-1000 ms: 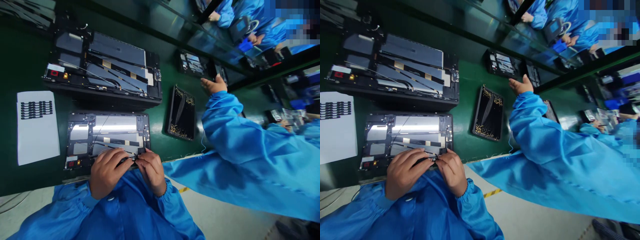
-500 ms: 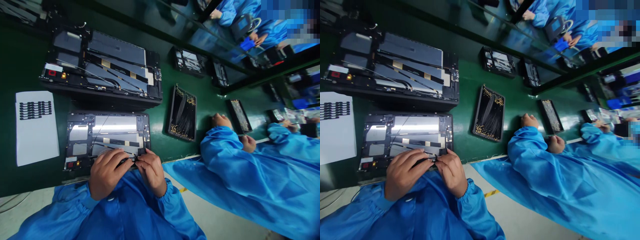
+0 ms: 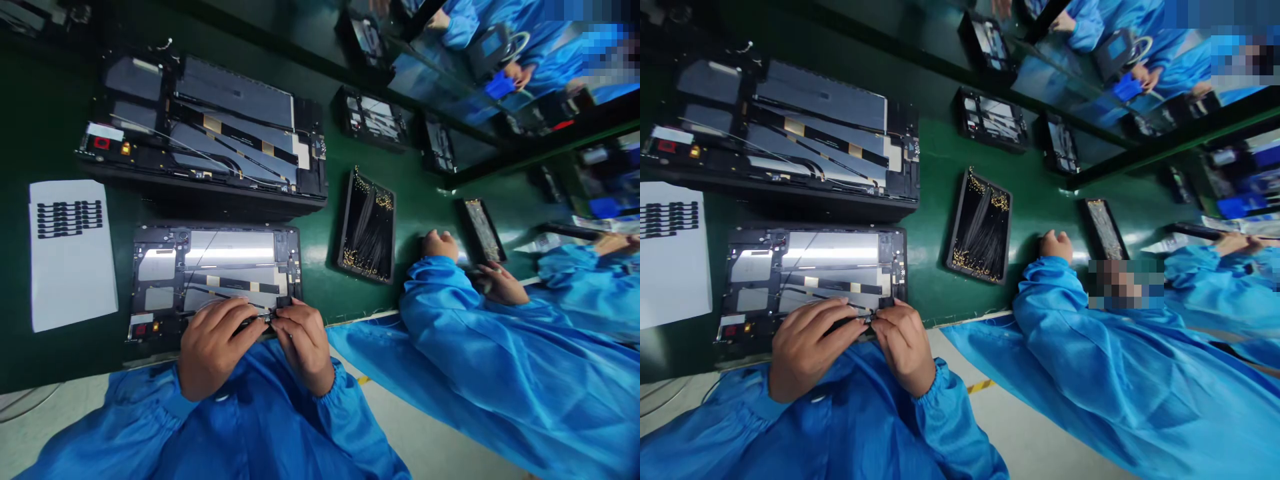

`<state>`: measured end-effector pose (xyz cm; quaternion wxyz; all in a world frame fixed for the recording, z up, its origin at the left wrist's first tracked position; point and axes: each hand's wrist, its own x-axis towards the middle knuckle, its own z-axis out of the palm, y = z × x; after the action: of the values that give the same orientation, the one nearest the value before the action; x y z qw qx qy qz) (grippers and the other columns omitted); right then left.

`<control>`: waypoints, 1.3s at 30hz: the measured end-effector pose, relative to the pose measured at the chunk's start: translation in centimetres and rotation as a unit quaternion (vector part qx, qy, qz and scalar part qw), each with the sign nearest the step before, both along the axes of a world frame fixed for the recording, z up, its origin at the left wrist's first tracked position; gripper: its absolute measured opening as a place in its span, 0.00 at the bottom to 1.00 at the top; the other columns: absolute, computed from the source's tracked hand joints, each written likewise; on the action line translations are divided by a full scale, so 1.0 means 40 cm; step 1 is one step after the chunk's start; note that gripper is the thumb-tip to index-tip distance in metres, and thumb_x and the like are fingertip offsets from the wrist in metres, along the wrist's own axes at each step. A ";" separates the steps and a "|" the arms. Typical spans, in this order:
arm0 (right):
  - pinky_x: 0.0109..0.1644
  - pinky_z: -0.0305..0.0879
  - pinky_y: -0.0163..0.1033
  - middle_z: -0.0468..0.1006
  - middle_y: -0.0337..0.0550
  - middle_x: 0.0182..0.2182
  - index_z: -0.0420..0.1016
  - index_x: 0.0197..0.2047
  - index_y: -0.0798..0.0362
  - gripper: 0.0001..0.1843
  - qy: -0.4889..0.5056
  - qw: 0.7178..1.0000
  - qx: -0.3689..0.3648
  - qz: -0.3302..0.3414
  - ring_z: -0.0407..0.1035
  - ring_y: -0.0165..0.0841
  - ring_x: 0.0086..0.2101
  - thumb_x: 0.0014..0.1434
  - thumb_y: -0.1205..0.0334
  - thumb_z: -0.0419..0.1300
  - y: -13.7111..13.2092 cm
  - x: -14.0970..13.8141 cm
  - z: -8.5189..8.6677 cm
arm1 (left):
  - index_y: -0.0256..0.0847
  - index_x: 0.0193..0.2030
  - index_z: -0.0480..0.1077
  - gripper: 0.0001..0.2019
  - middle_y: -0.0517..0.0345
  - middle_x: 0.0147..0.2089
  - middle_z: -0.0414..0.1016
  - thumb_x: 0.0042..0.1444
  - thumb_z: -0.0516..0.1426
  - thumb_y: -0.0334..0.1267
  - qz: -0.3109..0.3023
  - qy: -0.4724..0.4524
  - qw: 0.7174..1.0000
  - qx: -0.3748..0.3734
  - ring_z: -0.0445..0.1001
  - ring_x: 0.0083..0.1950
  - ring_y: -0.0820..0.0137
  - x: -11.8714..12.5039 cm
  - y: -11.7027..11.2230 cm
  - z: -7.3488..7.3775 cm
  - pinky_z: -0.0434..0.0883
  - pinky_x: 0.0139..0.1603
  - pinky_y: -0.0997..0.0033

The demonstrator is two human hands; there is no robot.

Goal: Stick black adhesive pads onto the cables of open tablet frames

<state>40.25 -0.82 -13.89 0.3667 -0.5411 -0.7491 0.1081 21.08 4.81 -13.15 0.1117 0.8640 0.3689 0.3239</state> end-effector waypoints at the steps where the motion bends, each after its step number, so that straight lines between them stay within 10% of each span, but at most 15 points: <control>1: 0.59 0.73 0.54 0.78 0.47 0.44 0.73 0.54 0.52 0.15 0.000 1.000 0.000 -0.002 0.74 0.37 0.46 0.66 0.74 0.61 0.000 0.000 0.000 | 0.46 0.42 0.78 0.06 0.60 0.44 0.83 0.61 0.62 0.31 0.000 0.000 1.000 -0.001 0.79 0.52 0.61 0.000 0.000 -0.001 0.70 0.53 0.61; 21: 0.55 0.75 0.48 0.78 0.45 0.42 0.76 0.46 0.50 0.07 0.041 0.997 -0.050 -0.051 0.75 0.36 0.46 0.67 0.69 0.61 0.013 -0.015 0.032 | 0.47 0.42 0.78 0.06 0.60 0.44 0.83 0.62 0.61 0.32 -0.005 -0.001 1.000 0.007 0.79 0.52 0.61 -0.001 0.005 0.002 0.70 0.52 0.61; 29: 0.58 0.76 0.57 0.81 0.50 0.47 0.75 0.54 0.52 0.15 0.009 0.999 0.047 -0.020 0.77 0.41 0.50 0.64 0.70 0.64 -0.034 0.009 -0.033 | 0.43 0.42 0.77 0.04 0.59 0.43 0.83 0.62 0.61 0.32 -0.009 -0.012 1.000 0.008 0.79 0.51 0.62 -0.001 0.007 0.003 0.70 0.52 0.62; 39: 0.58 0.76 0.55 0.80 0.52 0.46 0.69 0.65 0.53 0.26 -0.082 0.995 0.053 -0.017 0.75 0.41 0.51 0.64 0.71 0.61 -0.021 -0.007 -0.004 | 0.40 0.45 0.72 0.08 0.55 0.45 0.83 0.58 0.63 0.31 -0.019 -0.033 0.999 0.012 0.80 0.52 0.61 -0.002 0.008 0.003 0.72 0.54 0.61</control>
<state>39.97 -1.67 -14.05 0.3337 -0.5406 -0.7721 0.0177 21.00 5.14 -13.04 0.1196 0.8610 0.3445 0.3545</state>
